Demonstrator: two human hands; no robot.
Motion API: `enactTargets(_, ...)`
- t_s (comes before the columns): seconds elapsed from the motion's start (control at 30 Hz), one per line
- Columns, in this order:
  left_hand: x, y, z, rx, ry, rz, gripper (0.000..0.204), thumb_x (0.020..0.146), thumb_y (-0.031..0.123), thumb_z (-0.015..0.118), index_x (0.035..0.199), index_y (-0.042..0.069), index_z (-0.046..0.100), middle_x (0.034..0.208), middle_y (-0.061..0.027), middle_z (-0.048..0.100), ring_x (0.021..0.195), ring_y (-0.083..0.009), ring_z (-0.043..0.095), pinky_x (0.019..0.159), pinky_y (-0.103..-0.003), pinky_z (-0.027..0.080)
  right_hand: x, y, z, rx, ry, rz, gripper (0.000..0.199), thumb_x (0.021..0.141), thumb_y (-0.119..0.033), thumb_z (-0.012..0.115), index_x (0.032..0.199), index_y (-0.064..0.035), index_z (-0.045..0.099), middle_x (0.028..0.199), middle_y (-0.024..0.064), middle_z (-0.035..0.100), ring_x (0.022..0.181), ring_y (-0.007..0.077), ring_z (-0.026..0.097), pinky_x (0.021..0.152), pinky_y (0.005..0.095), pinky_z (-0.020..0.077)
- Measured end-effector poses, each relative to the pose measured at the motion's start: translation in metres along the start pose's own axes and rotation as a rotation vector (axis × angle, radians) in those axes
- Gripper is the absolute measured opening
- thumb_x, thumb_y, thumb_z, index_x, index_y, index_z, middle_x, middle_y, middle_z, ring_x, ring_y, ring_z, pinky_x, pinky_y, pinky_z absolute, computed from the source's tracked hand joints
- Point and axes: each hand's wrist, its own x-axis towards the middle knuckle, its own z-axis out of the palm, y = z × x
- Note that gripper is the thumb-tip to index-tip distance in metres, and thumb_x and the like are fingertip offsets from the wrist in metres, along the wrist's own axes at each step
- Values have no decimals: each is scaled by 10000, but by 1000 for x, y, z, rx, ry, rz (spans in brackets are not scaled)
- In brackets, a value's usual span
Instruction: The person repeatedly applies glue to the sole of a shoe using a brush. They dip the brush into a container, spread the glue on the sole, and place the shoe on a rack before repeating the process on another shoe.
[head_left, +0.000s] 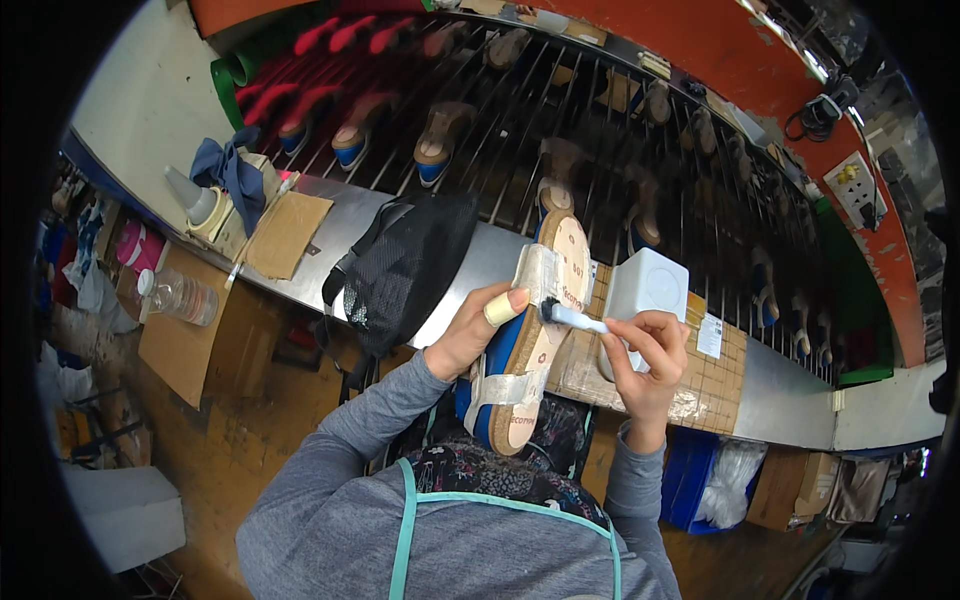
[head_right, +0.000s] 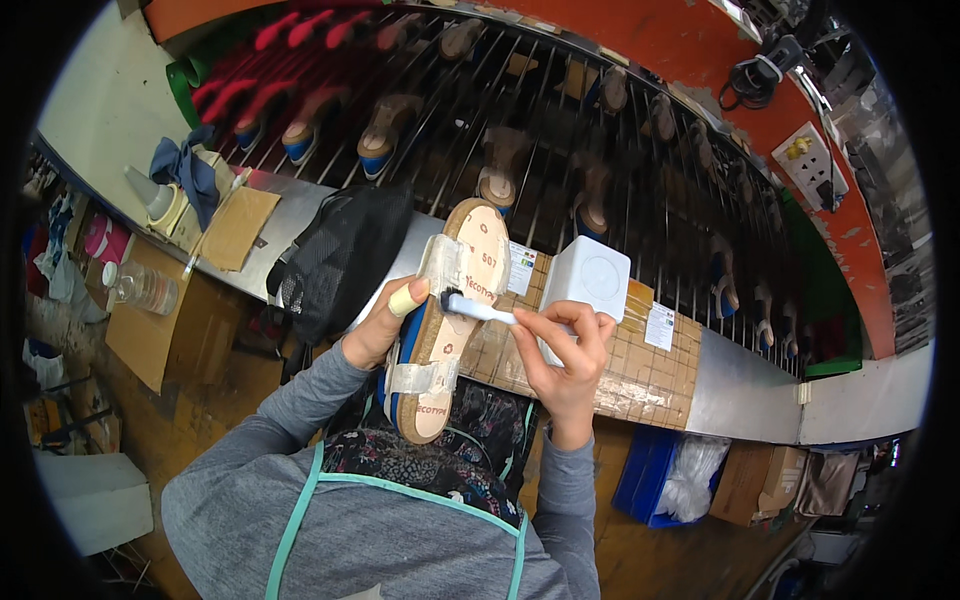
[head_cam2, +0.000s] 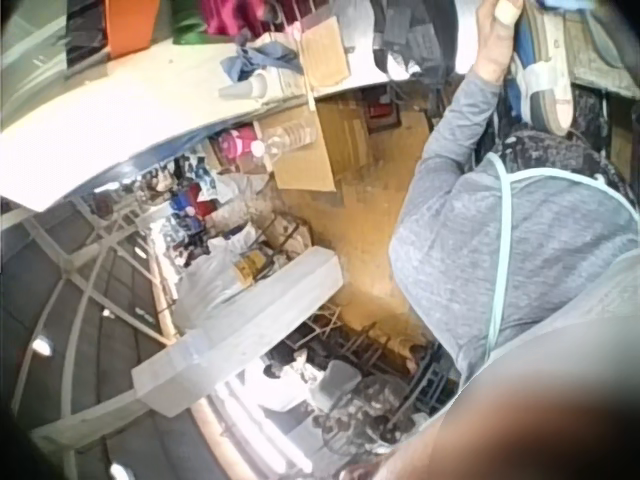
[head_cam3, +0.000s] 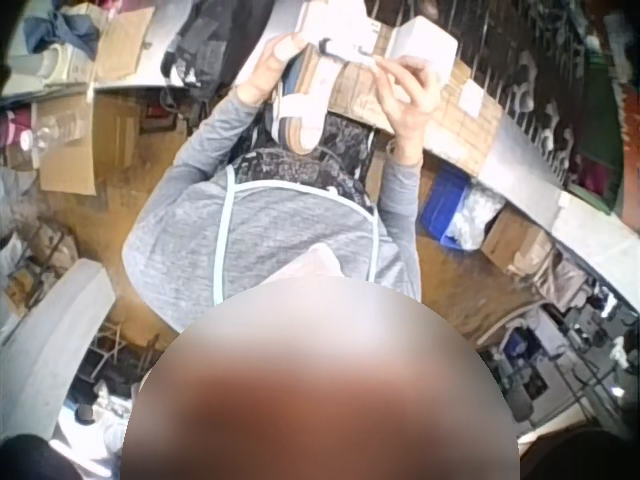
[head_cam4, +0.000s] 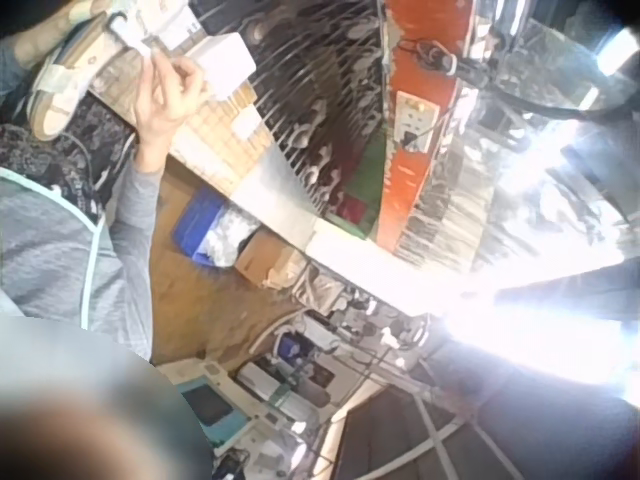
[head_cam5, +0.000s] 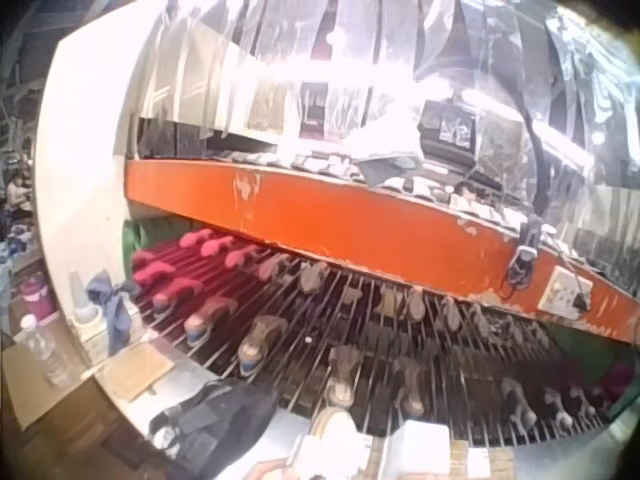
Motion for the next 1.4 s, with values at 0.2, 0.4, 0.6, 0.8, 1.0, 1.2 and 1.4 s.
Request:
enactTargets(0.2,3,6,11,17,-44,14,639,917,548,532,1165,-38,582,1015,-97,632,915,-137,604,811,-256,481,11,1,-7,171,59,117,186,697,-65,786,879,-75,754,805,0,588,691,111,480,705,282,330)
enactTargets(0.4,7,9,12,73,-52,19,614,919,537,536,1142,-32,591,993,-83,631,894,-124,598,793,-244,475,19,1,-4,92,153,101,175,705,-76,787,877,-87,754,810,-4,588,692,111,481,712,288,318)
enactTargets(0.6,6,6,10,87,-36,21,612,920,536,532,1144,-30,593,995,-84,632,892,-127,600,794,-243,474,13,4,-10,44,63,6,199,678,-80,799,870,-108,755,804,-8,585,708,123,485,709,288,305)
enactTargets(0.8,4,6,12,84,-37,-1,682,922,583,486,1178,-43,573,1014,-111,653,892,-148,639,800,-266,511,11,6,-14,160,-11,52,196,687,-86,799,877,-97,754,802,-5,584,703,115,481,684,282,313)
enactTargets(1.0,6,-1,12,-58,-21,-101,745,908,634,460,1273,-14,508,1082,-127,643,924,-145,652,774,-267,546,6,-1,-7,90,34,126,165,719,-80,783,883,-85,759,801,-3,585,627,101,457,676,273,327)
enactTargets(1.2,3,0,16,-201,-11,-77,764,903,644,458,1331,12,461,1133,-124,619,970,-154,641,826,-294,543,-10,1,-3,359,19,299,145,758,-65,765,900,-40,748,850,29,579,645,89,492,635,232,388)
enactTargets(1.4,0,-5,12,-248,114,-61,791,899,634,477,1356,-8,419,1203,-155,585,1045,-190,622,886,-316,520,-46,-20,16,308,51,377,133,778,-37,745,910,-26,743,837,25,564,650,95,479,568,227,405)
